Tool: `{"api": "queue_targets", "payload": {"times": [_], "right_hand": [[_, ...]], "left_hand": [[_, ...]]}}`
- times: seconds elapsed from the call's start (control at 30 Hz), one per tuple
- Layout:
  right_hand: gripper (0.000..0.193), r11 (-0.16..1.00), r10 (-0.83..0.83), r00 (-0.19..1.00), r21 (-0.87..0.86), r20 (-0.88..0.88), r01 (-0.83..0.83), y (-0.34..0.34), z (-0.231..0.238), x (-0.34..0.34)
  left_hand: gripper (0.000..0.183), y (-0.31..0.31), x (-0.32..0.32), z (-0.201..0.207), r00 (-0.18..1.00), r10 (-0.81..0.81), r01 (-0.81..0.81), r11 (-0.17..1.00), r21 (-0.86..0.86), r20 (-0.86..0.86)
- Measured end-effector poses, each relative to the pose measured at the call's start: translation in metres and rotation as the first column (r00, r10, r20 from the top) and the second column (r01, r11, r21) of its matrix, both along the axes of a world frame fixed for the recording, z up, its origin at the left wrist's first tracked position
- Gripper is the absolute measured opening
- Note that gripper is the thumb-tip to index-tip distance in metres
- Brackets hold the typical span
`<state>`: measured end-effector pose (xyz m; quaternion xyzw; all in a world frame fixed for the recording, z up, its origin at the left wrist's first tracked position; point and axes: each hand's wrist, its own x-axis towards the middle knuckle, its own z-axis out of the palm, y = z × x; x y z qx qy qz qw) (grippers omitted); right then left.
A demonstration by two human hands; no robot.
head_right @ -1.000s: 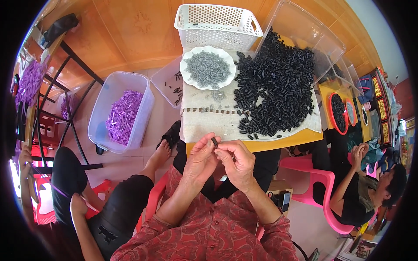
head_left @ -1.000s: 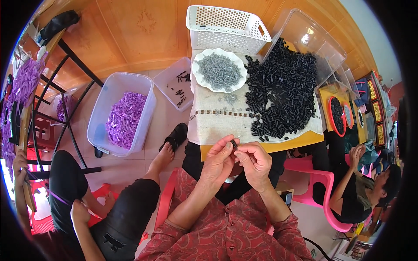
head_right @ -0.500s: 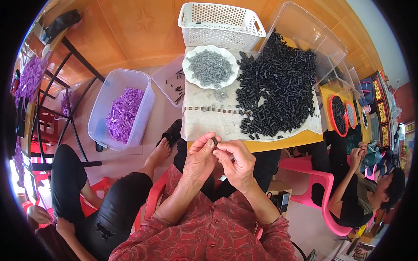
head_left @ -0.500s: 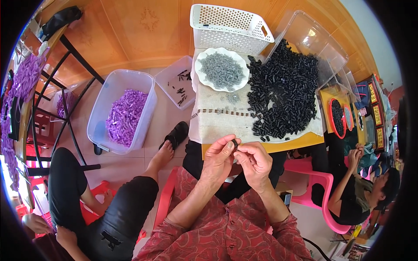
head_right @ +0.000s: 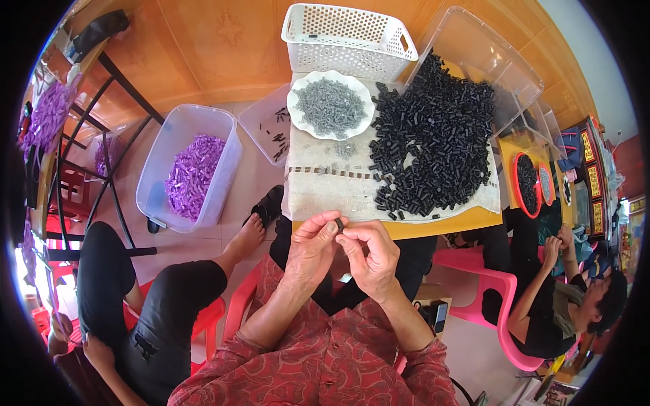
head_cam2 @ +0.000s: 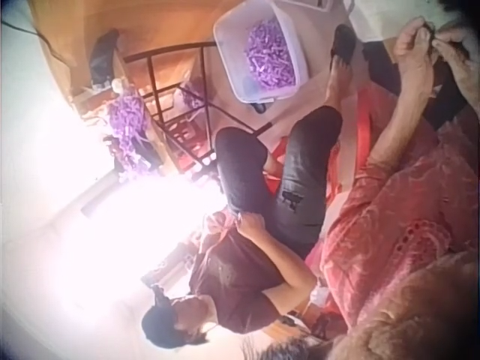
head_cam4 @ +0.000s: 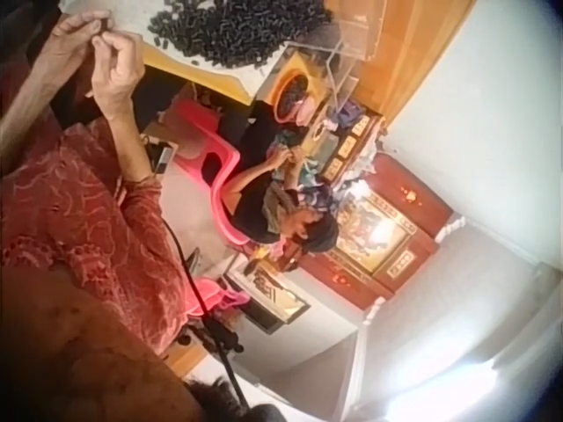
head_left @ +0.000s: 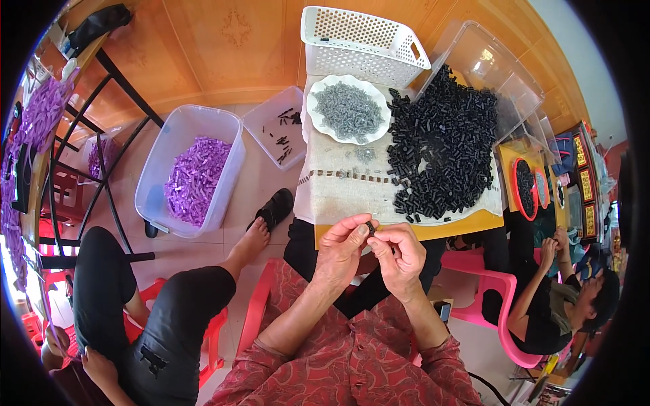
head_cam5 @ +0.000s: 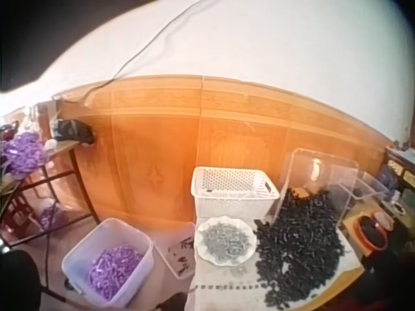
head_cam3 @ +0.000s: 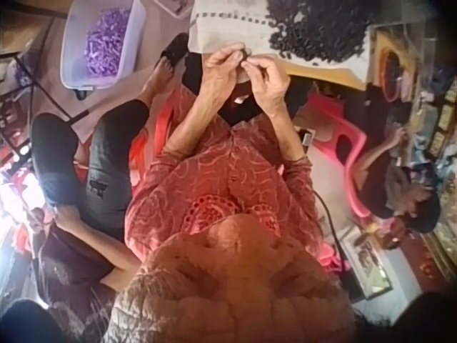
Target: Assembling small black components with silver metal inserts by hand.
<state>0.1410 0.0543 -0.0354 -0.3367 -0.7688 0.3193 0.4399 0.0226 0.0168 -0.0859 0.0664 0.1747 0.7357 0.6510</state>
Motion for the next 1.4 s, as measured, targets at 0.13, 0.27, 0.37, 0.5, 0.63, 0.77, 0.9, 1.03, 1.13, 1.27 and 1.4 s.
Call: {"api": "queue_targets", "payload": {"times": [0.13,0.27,0.37,0.5,0.63,0.77,0.9,1.03,1.13,1.27,1.4], "right_hand": [[0.015,0.998,-0.056,0.998,-0.032,0.012,0.056,-0.004,0.005,-0.003],[0.014,0.992,-0.049,0.996,-0.120,-0.075,0.040,-0.007,0.000,-0.004],[0.014,0.990,-0.054,0.993,-0.132,-0.109,0.039,-0.006,-0.004,-0.004],[0.015,0.996,-0.068,0.995,-0.063,-0.067,0.064,-0.007,-0.004,-0.003],[0.015,0.997,-0.080,0.997,-0.021,-0.009,0.080,-0.005,0.000,-0.005],[0.020,0.996,-0.064,0.997,0.062,0.037,0.062,0.001,0.004,-0.001],[0.033,0.983,-0.082,0.990,0.170,0.112,0.062,0.007,0.020,-0.001],[0.042,0.973,0.016,0.988,0.226,0.154,-0.051,0.012,0.022,-0.002],[0.040,0.975,0.045,0.982,0.205,0.181,-0.083,0.012,0.021,0.000],[0.038,0.971,0.057,0.983,0.218,0.173,-0.095,0.013,0.018,0.001],[0.037,0.970,0.052,0.985,0.228,0.165,-0.090,0.016,0.019,0.003]], "left_hand": [[0.023,0.000,-0.002,0.001,0.997,-0.039,0.040,0.999,-0.011,0.064],[0.023,0.001,-0.003,0.000,0.997,-0.029,0.027,0.999,0.021,0.078],[0.023,0.000,-0.002,0.000,0.998,-0.024,0.023,1.000,0.015,0.053],[0.023,-0.001,0.001,0.004,1.000,-0.006,0.006,1.000,-0.013,0.010],[0.023,-0.002,-0.002,0.006,0.999,-0.025,0.026,0.998,-0.049,0.026],[0.023,0.000,-0.002,0.000,1.000,-0.025,0.025,1.000,0.015,0.001],[0.023,0.001,-0.005,-0.003,0.997,-0.076,0.073,0.993,0.097,0.027],[0.026,0.004,-0.004,0.000,0.991,-0.088,0.071,0.984,0.165,0.099],[0.030,0.003,-0.004,-0.006,0.987,-0.105,0.083,0.981,0.174,0.123],[0.032,0.003,-0.004,-0.008,0.988,-0.117,0.103,0.986,0.128,0.101],[0.032,0.003,-0.005,-0.005,0.977,-0.170,0.155,0.980,0.124,0.126]]}}
